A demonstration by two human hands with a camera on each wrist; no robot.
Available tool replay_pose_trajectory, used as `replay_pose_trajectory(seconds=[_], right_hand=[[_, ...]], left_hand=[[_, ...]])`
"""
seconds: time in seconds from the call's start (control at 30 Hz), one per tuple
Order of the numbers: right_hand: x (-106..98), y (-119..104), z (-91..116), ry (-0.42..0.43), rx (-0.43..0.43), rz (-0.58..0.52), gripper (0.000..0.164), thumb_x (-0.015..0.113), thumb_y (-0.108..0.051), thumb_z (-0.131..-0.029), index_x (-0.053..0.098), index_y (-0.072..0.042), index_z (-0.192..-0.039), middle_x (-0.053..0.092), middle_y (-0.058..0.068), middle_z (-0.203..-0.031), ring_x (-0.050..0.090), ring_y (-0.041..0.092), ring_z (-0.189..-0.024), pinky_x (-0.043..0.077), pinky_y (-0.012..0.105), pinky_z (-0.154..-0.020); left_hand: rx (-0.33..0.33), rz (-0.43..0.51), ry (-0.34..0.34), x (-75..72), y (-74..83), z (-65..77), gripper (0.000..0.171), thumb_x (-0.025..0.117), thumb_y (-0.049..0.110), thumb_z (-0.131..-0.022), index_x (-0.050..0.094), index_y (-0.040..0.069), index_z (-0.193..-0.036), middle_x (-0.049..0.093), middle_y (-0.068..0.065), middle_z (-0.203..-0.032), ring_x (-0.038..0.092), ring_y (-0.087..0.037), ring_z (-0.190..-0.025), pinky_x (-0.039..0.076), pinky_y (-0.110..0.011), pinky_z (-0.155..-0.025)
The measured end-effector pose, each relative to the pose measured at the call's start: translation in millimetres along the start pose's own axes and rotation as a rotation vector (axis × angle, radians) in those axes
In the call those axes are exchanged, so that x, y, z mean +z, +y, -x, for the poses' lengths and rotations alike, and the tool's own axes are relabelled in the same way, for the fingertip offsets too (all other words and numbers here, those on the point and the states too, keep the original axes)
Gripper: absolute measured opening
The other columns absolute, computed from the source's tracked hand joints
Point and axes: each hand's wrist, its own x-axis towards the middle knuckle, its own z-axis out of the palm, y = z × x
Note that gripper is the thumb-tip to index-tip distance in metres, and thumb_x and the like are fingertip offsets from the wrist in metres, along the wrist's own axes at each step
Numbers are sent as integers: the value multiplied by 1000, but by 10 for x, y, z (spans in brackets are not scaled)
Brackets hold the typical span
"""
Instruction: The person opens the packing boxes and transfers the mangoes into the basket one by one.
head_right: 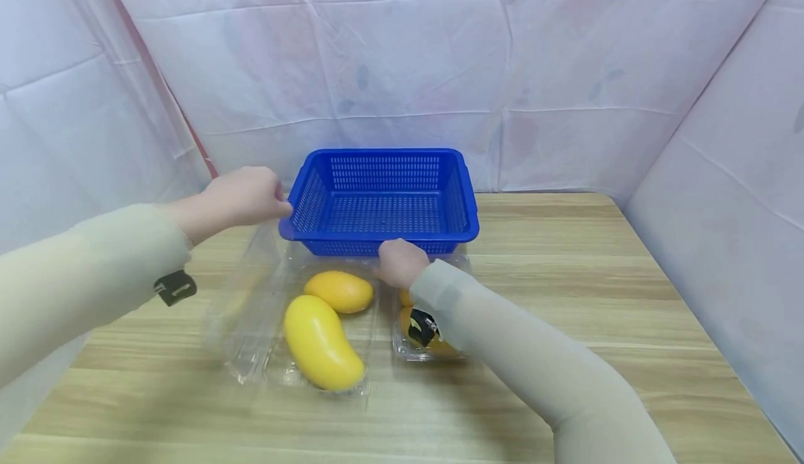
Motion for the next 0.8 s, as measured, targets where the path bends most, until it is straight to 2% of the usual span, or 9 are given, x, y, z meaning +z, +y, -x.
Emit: replay_pose_trajectory(seconds=[0.2, 0.4, 0.5, 0.6, 0.7, 0.8], right_hand=[[-30, 23, -9, -17, 26, 5, 35, 63, -24, -89, 50, -11, -59, 39, -1, -52, 37, 12, -46, 31, 24, -45], [-47, 27, -11, -26, 28, 17, 25, 63, -23, -90, 61, -8, -70, 48, 1, -57, 44, 13, -51, 36, 25, -48], [-47, 35, -15, -36, 31, 16, 23, 63, -23, -90, 63, -8, -73, 50, 1, -58, 45, 13, -51, 37, 24, -48], [-51, 48, -11, -50, 28, 1, 24, 61, -24, -91, 63, -8, -74, 49, 0, -58, 45, 13, -51, 37, 24, -48], [-67, 68, 31, -45, -3, -6, 23, 60, -24, -91, 64, -7, -76, 50, 0, -60, 46, 13, -53, 38, 24, -49], [-93, 93, 130, -26, -70, 7, 20, 60, -24, -91, 65, -7, -81, 56, 0, -65, 49, 14, -58, 44, 26, -55]], left_hand=[[17, 31, 47, -25, -342, 87, 32, 56, 28, -79, 39, 15, -55, 33, 3, -55, 40, -19, -52, 34, -33, -45], [44, 64, 24, 6, -597, 114, 37, 55, 26, -81, 35, 16, -51, 28, 6, -49, 28, -12, -45, 25, -27, -42], [46, 80, -3, 29, -698, 107, 41, 56, 28, -84, 36, 16, -50, 33, 5, -47, 32, -12, -43, 26, -26, -42], [55, 86, -38, 68, -793, 93, 42, 55, 28, -87, 37, 15, -52, 40, 3, -47, 44, -14, -45, 32, -28, -45], [85, 60, -87, 135, -877, 70, 39, 50, 22, -93, 41, 12, -57, 47, 0, -51, 54, -14, -50, 40, -33, -54], [131, 24, -136, 220, -976, 46, 33, 44, 13, -96, 47, 7, -64, 52, -4, -58, 58, -14, -53, 45, -38, -64]])
